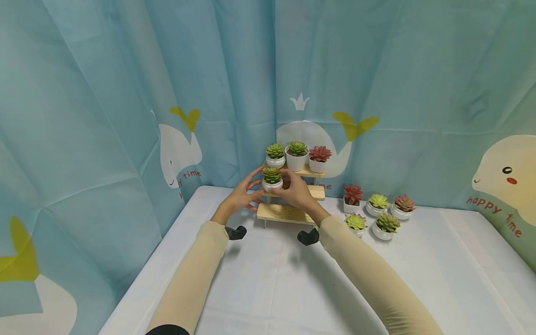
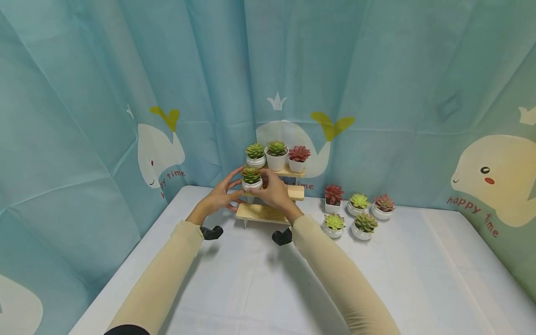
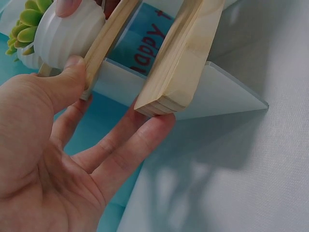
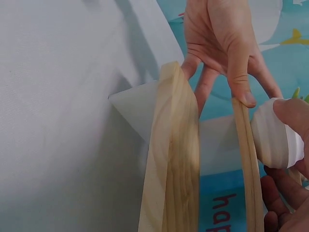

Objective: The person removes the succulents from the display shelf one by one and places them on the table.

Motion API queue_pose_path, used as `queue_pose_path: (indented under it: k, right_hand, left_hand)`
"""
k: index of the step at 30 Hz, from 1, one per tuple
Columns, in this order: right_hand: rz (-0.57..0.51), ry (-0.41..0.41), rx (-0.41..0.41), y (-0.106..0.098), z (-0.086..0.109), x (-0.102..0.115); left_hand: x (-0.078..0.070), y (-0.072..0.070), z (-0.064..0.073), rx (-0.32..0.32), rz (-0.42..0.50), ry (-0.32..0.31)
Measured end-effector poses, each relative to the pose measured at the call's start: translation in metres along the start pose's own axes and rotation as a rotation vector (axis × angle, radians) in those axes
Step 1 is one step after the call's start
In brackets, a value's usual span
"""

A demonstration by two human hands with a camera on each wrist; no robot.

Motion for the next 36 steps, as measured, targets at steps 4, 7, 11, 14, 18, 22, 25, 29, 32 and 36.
queue_pose_path:
  k: [4, 7, 11, 14, 18, 22, 25, 29, 32, 36]
  right_hand:
    - [0.014, -0.003, 0.001, 0.0002, 0.0004, -0.0003]
    - [0.022, -0.006, 0.001, 0.0006, 0.0003, -0.0007]
    - [0.029, -0.004, 0.001, 0.0008, 0.0003, -0.0011]
    - [0.030, -0.001, 0.001, 0.0006, 0.0004, -0.0009]
    - [0.031, 0.006, 0.001, 0.0004, 0.0006, 0.0000]
    - [0.028, 0.010, 0.001, 0.0004, 0.0006, 0.0000]
    - [0.028, 0.009, 0.004, 0.0002, 0.0002, -0.0002]
    - [0.042, 0.000, 0.009, -0.0012, -0.0014, 0.0018]
    - [0.066, -0.006, 0.011, -0.0027, -0.0025, 0.0036]
    - [0.094, -0.013, 0.019, -0.0045, -0.0023, 0.0058]
  left_hand:
    - [0.0003, 0.0004, 0.0002, 0.001, -0.001, -0.007]
    - [0.0011, 0.0005, -0.0002, -0.003, -0.003, -0.012]
    - [0.0014, 0.0005, -0.0003, -0.002, -0.003, -0.014]
    - [0.0009, 0.0007, 0.0000, -0.001, -0.002, -0.014]
    - [0.0003, 0.0010, 0.0001, -0.004, -0.003, -0.008]
    - [0.0009, 0.0011, -0.0007, -0.004, 0.002, -0.008]
    - [0.0012, 0.0004, -0.0013, -0.003, 0.004, -0.009]
    - [0.0007, -0.0001, -0.0009, -0.008, -0.002, -0.015]
    - [0.0001, 0.0003, -0.0003, -0.012, -0.005, -0.017]
    - [-0.0006, 0.0003, 0.0002, -0.007, -0.011, -0.011]
Point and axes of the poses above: each hand's wrist, its own z-axis away from the middle knuckle, its own y-axis out of the palm, x = y × z, the point moved 2 cm from there along -z, towards the middle knuckle, and after that the axes turned 5 degrees about -y, right-handed, at the moved point
